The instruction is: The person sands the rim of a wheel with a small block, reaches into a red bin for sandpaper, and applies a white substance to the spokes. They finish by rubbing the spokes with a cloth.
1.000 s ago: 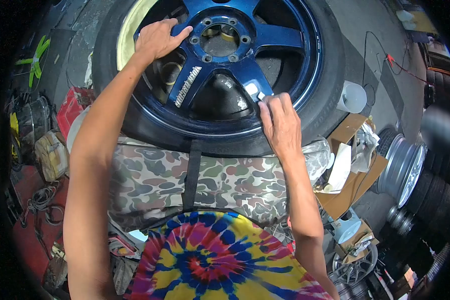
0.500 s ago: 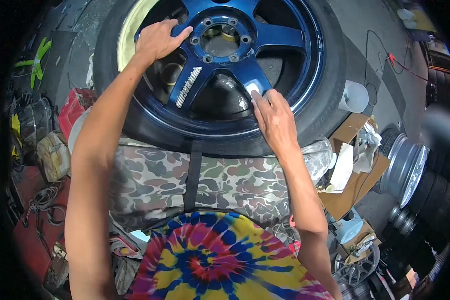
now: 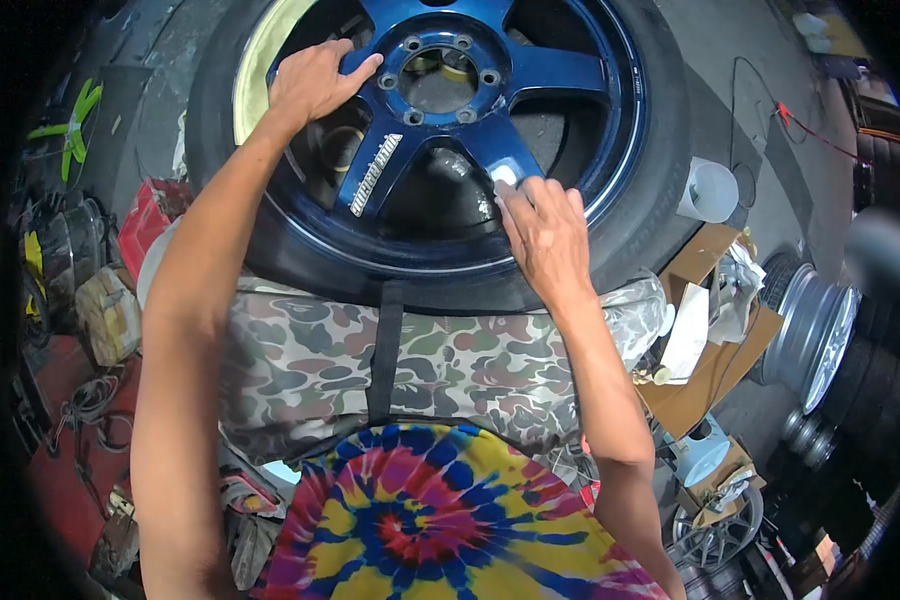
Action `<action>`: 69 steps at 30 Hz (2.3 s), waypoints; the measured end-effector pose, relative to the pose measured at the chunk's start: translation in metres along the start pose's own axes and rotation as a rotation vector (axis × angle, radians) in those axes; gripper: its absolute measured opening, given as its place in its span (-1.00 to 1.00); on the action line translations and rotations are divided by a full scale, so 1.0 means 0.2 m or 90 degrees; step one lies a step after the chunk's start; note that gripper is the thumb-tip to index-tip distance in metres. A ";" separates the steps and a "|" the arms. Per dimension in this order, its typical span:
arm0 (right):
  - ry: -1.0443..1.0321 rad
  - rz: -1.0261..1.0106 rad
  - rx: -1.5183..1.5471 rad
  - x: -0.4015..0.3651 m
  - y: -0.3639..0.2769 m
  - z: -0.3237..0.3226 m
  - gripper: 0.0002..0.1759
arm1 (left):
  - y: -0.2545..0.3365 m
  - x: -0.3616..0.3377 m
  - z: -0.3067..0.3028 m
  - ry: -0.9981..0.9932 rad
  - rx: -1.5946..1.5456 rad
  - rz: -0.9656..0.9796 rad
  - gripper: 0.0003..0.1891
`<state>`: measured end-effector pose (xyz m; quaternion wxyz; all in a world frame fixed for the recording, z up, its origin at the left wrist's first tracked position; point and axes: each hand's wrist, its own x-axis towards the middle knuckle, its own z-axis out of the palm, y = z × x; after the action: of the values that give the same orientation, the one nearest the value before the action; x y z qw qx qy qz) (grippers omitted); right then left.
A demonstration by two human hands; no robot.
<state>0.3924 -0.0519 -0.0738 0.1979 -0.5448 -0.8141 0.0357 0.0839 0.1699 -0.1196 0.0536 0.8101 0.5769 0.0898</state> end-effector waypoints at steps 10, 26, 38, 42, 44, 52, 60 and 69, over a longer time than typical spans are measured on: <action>-0.003 -0.006 -0.005 0.02 0.02 0.00 -0.71 | -0.01 0.00 0.01 -0.020 0.008 -0.014 -0.23; 0.002 -0.001 0.007 0.02 0.02 0.00 -0.72 | 0.00 0.00 0.00 -0.013 0.008 -0.014 -0.23; 0.013 0.032 -0.014 0.03 0.05 0.00 -0.73 | -0.01 0.01 0.01 -0.025 0.008 -0.018 -0.23; -0.002 0.041 -0.007 0.00 0.02 -0.03 -0.74 | -0.01 0.00 0.02 0.007 0.009 0.000 -0.23; -0.014 0.053 -0.018 0.00 0.03 -0.03 -0.74 | 0.00 0.01 0.01 -0.005 0.018 -0.013 -0.23; 0.016 0.038 -0.003 0.00 0.04 -0.02 -0.75 | 0.00 0.00 0.03 0.001 0.011 -0.016 -0.22; 0.002 0.038 -0.015 0.01 0.05 -0.01 -0.74 | 0.02 0.01 -0.01 -0.050 0.018 -0.033 -0.25; -0.004 0.031 0.073 -0.01 0.03 -0.04 -0.80 | -0.01 0.01 0.01 -0.008 0.010 -0.012 -0.24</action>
<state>0.4018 -0.0524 -0.0685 0.2253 -0.5520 -0.7979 0.0888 0.0836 0.1716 -0.1224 0.0521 0.8054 0.5851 0.0797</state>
